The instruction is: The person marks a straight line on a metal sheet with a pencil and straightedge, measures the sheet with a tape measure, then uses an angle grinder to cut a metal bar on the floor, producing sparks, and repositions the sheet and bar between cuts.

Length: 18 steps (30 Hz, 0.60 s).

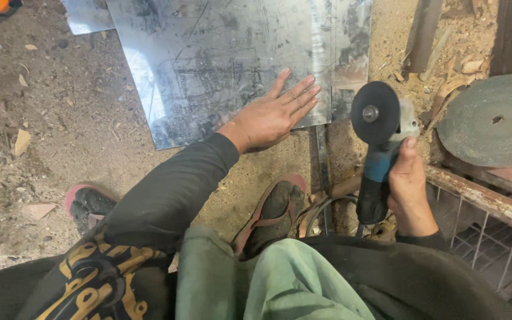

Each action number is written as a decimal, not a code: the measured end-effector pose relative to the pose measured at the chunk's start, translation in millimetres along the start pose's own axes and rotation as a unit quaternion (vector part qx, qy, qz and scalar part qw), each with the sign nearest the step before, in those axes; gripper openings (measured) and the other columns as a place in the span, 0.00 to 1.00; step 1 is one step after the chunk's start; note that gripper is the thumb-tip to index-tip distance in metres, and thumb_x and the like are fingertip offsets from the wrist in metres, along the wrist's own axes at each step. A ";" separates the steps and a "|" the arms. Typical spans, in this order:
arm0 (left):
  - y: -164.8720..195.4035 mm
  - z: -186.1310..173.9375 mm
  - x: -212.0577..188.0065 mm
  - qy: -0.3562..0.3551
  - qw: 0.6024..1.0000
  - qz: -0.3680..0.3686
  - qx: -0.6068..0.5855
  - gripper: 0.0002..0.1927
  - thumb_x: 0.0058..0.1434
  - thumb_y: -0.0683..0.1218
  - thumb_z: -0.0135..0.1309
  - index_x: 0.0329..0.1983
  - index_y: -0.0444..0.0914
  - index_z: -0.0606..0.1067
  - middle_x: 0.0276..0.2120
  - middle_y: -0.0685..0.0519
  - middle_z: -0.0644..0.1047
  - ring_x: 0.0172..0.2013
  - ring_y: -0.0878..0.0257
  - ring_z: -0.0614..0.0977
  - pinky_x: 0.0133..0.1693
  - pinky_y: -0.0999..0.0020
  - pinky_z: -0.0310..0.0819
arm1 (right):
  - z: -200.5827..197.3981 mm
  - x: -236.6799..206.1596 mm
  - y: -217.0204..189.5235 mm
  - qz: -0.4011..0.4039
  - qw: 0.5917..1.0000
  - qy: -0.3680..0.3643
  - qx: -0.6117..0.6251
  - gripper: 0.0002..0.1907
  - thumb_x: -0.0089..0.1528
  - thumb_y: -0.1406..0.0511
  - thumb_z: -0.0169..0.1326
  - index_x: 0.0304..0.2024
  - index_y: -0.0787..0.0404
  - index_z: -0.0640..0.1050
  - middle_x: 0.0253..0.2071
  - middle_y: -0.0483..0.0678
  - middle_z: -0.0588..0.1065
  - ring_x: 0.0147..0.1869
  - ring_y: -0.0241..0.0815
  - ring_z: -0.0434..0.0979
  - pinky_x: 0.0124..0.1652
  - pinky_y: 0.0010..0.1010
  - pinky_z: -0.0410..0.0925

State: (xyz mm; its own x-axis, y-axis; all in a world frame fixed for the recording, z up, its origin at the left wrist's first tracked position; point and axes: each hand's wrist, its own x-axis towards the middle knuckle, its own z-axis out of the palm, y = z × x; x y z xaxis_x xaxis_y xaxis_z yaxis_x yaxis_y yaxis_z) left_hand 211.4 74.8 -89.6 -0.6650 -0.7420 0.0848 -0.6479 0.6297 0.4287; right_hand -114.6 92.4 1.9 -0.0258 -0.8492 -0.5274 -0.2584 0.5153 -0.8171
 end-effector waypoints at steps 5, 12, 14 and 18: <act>-1.9 3.4 -1.6 -0.001 1.000 0.000 0.017 0.36 0.64 0.46 0.49 0.75 0.32 0.58 0.77 0.44 0.51 0.76 0.52 0.44 0.72 0.35 0.31 | -1.1 14.3 27.6 -0.028 0.985 0.012 -0.168 0.38 0.77 0.40 0.41 0.36 0.70 0.72 0.31 0.47 0.68 0.33 0.35 0.66 0.34 0.30 0.62; -2.8 5.0 -0.7 -0.016 1.000 -0.002 0.008 0.35 0.65 0.46 0.48 0.76 0.34 0.58 0.77 0.45 0.51 0.76 0.52 0.44 0.72 0.35 0.30 | 7.9 20.8 28.2 -0.005 0.991 -0.011 -0.137 0.33 0.71 0.40 0.41 0.38 0.64 0.74 0.31 0.41 0.69 0.35 0.31 0.65 0.34 0.26 0.62; -3.3 4.9 0.6 -0.025 1.000 -0.002 0.000 0.36 0.64 0.47 0.48 0.75 0.33 0.58 0.76 0.44 0.51 0.76 0.51 0.44 0.71 0.35 0.29 | 11.9 21.9 27.0 -0.010 0.990 -0.003 -0.140 0.33 0.72 0.41 0.41 0.37 0.65 0.73 0.31 0.41 0.67 0.34 0.31 0.63 0.34 0.27 0.61; -3.0 6.0 -0.5 -0.011 1.000 0.000 0.011 0.35 0.66 0.48 0.48 0.75 0.34 0.59 0.77 0.44 0.52 0.77 0.52 0.44 0.72 0.35 0.29 | 14.5 23.3 29.3 -0.038 0.982 0.009 -0.187 0.33 0.74 0.42 0.41 0.36 0.66 0.72 0.31 0.39 0.66 0.36 0.30 0.62 0.35 0.27 0.60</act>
State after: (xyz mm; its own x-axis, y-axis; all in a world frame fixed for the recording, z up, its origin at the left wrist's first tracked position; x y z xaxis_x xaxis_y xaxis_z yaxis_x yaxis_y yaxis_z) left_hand 211.5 74.7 -96.3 -0.6723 -0.7374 0.0655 -0.6562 0.6346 0.4083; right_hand -108.8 89.3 -37.7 -0.0082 -0.8870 -0.4616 -0.5966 0.3748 -0.7096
